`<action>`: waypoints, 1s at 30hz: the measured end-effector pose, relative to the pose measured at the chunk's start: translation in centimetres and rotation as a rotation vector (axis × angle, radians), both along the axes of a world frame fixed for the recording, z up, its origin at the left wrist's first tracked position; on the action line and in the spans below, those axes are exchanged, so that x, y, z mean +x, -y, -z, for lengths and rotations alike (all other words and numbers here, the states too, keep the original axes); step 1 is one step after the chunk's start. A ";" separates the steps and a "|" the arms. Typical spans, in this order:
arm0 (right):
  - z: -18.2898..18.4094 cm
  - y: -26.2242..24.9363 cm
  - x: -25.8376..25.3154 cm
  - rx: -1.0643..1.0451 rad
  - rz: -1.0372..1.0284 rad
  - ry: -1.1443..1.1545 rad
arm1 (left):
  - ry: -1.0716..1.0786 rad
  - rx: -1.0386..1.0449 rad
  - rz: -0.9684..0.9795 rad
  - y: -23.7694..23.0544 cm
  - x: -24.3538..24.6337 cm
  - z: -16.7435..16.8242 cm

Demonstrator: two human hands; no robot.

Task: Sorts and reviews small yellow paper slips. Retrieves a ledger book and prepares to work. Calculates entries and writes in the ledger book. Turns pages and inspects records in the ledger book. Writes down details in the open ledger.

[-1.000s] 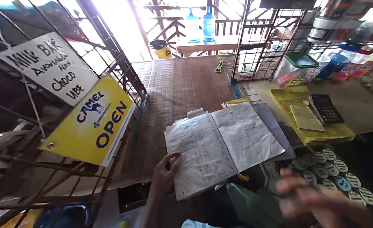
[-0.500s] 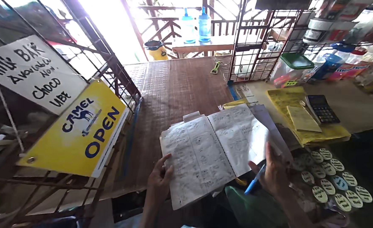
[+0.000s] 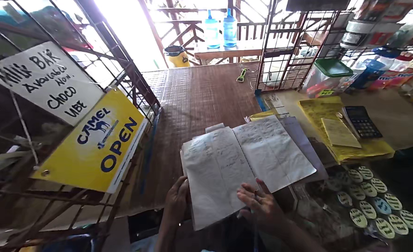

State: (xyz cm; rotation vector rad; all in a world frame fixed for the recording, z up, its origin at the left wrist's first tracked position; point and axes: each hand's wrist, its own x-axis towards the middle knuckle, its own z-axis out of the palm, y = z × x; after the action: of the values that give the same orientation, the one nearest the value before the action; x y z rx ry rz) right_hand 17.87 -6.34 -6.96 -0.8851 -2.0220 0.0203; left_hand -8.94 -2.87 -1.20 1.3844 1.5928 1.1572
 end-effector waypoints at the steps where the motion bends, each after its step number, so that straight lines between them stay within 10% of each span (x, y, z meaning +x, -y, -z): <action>1: 0.3 0.1 0.0 -0.016 -0.002 0.003 | 0.007 0.003 -0.010 0.0 0.0 0.0; 14: 0.1 0.1 0.4 -0.068 0.033 0.054 | -0.083 -0.107 -0.004 -0.2 0.3 -1.0; 30: -2.0 2.0 10.6 -0.351 0.900 0.124 | -0.070 -0.091 -0.002 -0.2 0.1 -0.4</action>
State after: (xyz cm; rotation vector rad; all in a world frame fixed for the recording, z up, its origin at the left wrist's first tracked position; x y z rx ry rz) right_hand 28.42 -8.35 -4.96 -1.9889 -1.5809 -0.1890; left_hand -8.86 -2.63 -0.77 1.3772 1.6750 1.0343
